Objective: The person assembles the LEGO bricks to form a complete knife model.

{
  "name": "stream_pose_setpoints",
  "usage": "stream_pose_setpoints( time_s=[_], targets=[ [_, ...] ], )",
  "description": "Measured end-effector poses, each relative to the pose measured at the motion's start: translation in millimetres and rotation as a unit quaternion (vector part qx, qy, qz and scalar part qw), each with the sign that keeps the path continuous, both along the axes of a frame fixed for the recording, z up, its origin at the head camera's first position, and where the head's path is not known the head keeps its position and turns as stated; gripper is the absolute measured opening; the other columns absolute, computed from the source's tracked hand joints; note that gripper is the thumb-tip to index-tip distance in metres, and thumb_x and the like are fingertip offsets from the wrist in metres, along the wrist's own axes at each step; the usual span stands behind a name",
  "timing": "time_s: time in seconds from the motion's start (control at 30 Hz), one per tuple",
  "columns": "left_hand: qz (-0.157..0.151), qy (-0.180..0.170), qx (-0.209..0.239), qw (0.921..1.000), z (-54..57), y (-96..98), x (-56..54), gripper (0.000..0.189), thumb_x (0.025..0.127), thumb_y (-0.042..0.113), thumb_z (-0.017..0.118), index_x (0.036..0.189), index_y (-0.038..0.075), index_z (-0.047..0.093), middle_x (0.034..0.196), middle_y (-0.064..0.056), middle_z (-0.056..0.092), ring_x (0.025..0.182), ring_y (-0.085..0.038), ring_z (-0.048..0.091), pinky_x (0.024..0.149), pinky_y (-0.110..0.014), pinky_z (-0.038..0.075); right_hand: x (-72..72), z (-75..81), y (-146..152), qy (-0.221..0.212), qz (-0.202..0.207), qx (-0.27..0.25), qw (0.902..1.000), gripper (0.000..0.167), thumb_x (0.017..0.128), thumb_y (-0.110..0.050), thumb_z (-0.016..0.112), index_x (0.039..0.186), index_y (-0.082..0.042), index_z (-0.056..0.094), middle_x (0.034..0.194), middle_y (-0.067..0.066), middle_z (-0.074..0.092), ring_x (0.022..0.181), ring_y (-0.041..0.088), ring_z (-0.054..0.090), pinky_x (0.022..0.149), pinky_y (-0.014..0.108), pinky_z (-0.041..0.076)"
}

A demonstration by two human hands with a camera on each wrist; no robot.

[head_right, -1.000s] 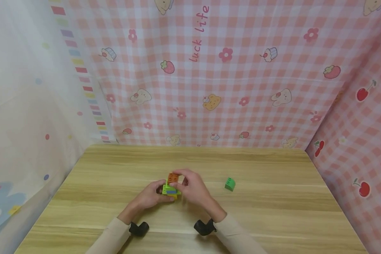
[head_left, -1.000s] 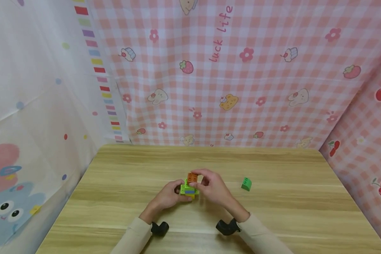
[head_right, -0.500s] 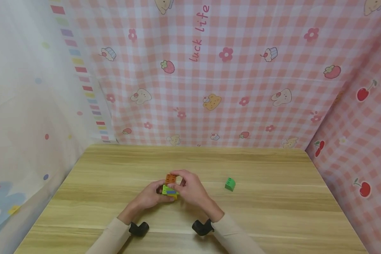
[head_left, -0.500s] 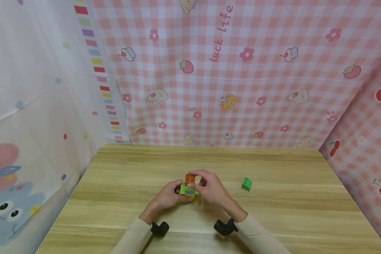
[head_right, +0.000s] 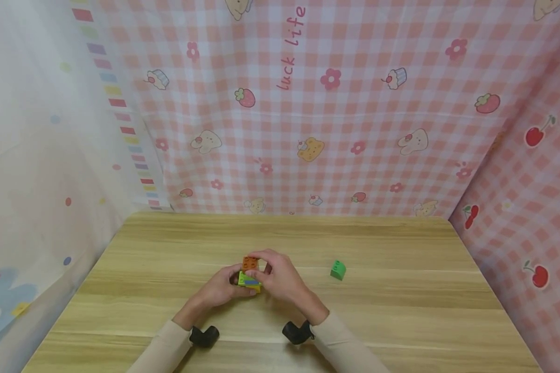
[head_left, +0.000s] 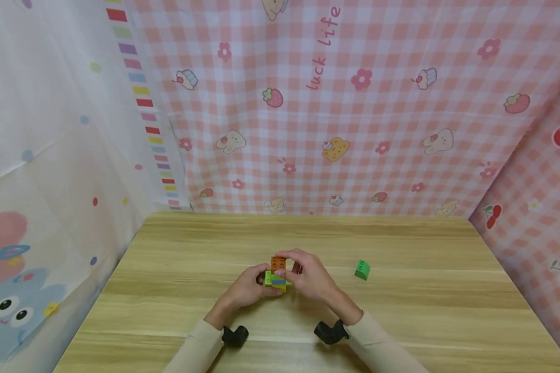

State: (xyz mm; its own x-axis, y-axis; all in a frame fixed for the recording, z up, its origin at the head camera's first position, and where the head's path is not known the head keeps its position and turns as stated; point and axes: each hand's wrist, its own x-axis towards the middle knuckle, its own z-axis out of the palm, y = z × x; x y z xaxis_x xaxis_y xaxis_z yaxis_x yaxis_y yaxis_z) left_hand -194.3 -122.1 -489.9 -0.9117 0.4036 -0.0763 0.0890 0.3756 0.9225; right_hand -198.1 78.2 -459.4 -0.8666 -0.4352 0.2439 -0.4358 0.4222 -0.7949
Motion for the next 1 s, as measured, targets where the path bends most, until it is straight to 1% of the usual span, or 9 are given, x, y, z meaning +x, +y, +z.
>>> stream_pose_setpoints(
  time_s=[0.07,0.17,0.37,0.5,0.6,0.77,1.0],
  targets=[
    [0.0,-0.004,0.003,1.0,-11.3,-1.3,-5.1,0.033,0.081,0.011,0.082,0.109,0.006,0.065,0.101,-0.005,0.067,0.089,-0.016,0.059,0.077,-0.033,0.048,-0.1,-0.4,0.3,0.003,0.004,-0.004,1.0,0.035,0.089,-0.018,0.075,0.122,-0.011,0.068,0.108,0.001,0.068,0.067,0.008,0.053,0.059,0.025,0.047],
    [0.004,-0.011,0.0,0.9999,-24.9,-2.7,-11.6,0.036,0.08,0.016,0.084,0.11,0.009,0.066,0.103,-0.004,0.068,0.09,-0.015,0.059,0.079,-0.032,0.048,0.0,-0.5,0.6,0.005,0.009,-0.009,0.9999,0.034,0.089,-0.019,0.074,0.122,-0.01,0.068,0.111,0.004,0.069,0.068,0.008,0.053,0.06,0.024,0.047],
    [-0.003,-0.009,-0.004,0.9999,-25.4,-3.3,-12.9,0.037,0.08,0.02,0.084,0.11,0.009,0.066,0.104,-0.004,0.068,0.091,-0.015,0.06,0.08,-0.032,0.049,0.0,-1.7,0.9,0.005,0.008,-0.01,0.9999,0.034,0.09,-0.019,0.073,0.123,-0.01,0.068,0.113,0.004,0.069,0.07,0.009,0.053,0.061,0.024,0.048],
    [-0.003,-0.013,-0.008,0.9999,-26.7,-4.0,-13.3,0.036,0.08,0.021,0.084,0.109,0.011,0.066,0.104,-0.003,0.067,0.091,-0.015,0.06,0.08,-0.031,0.049,-0.3,-3.7,1.0,0.016,0.011,-0.002,0.9998,0.035,0.09,-0.02,0.073,0.124,-0.01,0.067,0.114,0.005,0.068,0.07,0.009,0.054,0.061,0.024,0.048],
    [-0.001,-0.013,-0.012,0.9998,-26.8,-4.3,-13.2,0.035,0.08,0.021,0.084,0.107,0.011,0.065,0.103,-0.004,0.066,0.091,-0.016,0.059,0.08,-0.032,0.049,-0.4,-4.4,1.2,0.026,0.013,0.009,0.9995,0.036,0.09,-0.019,0.073,0.125,-0.01,0.067,0.115,0.004,0.068,0.07,0.009,0.054,0.061,0.023,0.048],
    [0.0,-0.012,-0.013,0.9998,-26.0,-4.1,-12.9,0.035,0.08,0.021,0.084,0.107,0.011,0.065,0.102,-0.004,0.066,0.09,-0.016,0.058,0.079,-0.031,0.048,-1.4,-4.0,1.5,0.029,0.012,0.026,0.9992,0.036,0.091,-0.02,0.073,0.125,-0.01,0.067,0.114,0.001,0.068,0.07,0.007,0.053,0.06,0.023,0.048],
    [-0.003,-0.01,-0.017,0.9998,-25.8,-3.8,-12.9,0.035,0.08,0.023,0.084,0.107,0.013,0.065,0.101,-0.002,0.065,0.09,-0.016,0.058,0.079,-0.033,0.048,-2.7,2.0,1.5,0.043,0.017,0.061,0.9971,0.037,0.092,-0.023,0.072,0.125,-0.007,0.067,0.111,0.002,0.068,0.066,0.005,0.05,0.058,0.023,0.046]
  ],
)
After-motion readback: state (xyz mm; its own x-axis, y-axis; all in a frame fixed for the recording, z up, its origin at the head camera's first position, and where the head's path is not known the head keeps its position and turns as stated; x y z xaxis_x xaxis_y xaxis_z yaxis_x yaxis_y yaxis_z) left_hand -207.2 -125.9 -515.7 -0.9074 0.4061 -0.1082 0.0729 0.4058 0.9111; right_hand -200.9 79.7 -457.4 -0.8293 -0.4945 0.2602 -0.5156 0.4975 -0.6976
